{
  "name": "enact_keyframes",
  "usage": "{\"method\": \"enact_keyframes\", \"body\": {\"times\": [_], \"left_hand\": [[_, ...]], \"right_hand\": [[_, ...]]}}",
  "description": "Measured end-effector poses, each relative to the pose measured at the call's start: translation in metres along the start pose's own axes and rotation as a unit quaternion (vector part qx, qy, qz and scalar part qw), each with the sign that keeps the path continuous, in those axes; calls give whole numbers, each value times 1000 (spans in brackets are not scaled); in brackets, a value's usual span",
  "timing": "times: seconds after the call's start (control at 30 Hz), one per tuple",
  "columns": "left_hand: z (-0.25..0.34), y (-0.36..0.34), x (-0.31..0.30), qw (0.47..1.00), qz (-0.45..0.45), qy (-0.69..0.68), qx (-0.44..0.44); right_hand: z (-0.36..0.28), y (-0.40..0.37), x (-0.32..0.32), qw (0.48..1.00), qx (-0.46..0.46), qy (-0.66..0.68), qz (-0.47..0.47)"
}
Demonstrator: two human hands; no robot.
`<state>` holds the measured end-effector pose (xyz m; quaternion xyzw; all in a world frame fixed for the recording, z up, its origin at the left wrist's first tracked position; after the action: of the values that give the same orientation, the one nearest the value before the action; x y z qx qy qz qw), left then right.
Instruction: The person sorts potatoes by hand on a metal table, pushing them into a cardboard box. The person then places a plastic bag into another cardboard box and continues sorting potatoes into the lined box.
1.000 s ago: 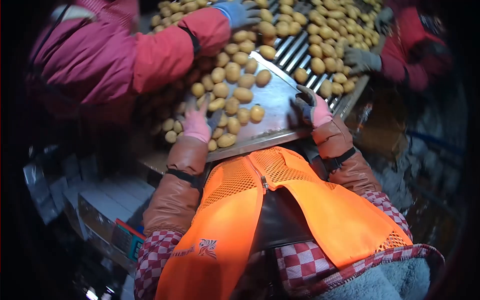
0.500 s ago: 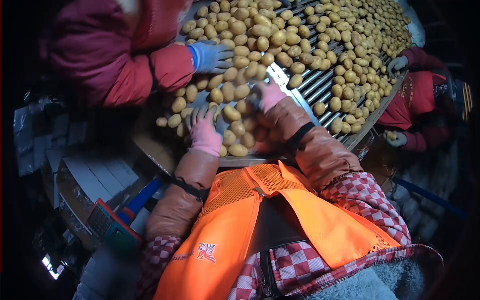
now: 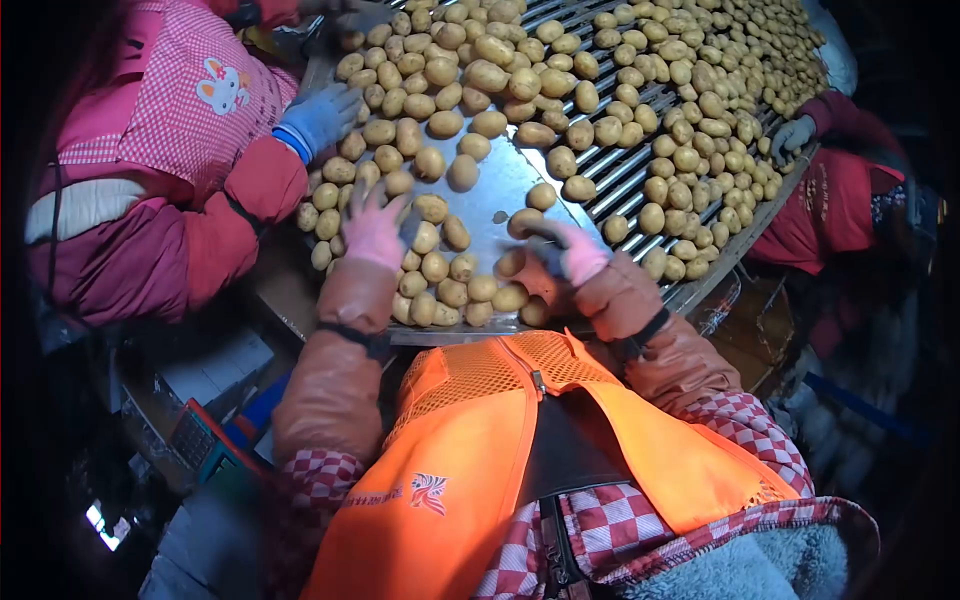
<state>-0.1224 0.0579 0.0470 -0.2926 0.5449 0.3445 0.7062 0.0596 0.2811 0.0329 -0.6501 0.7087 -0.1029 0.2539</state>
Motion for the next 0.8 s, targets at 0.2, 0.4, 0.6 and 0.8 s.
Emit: {"method": "enact_keyframes", "body": {"times": [0.2,0.4,0.6,0.8], "left_hand": [[-43,-63,-3,989,34,11,-145],[66,-91,24,991,-23,-85,99],[-19,-101,24,994,55,-82,-46],[-52,-59,-20,981,125,-1,-147]], "right_hand": [[-4,32,-73,941,-111,-265,178],[-105,106,-19,884,-235,-383,131],[-79,147,49,849,-136,-505,75],[-68,112,36,911,-146,-378,71]]}}
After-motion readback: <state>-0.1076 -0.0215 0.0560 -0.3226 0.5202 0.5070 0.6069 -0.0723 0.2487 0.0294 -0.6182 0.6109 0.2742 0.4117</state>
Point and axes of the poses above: each hand's wrist, its own y-axis towards the middle knuckle, its own x-axis out of the palm, z = x × y, the point moved 8 cm from there along y, towards the middle knuckle, and after that the axes turned 8 degrees about -y, right-handed, at the moved point
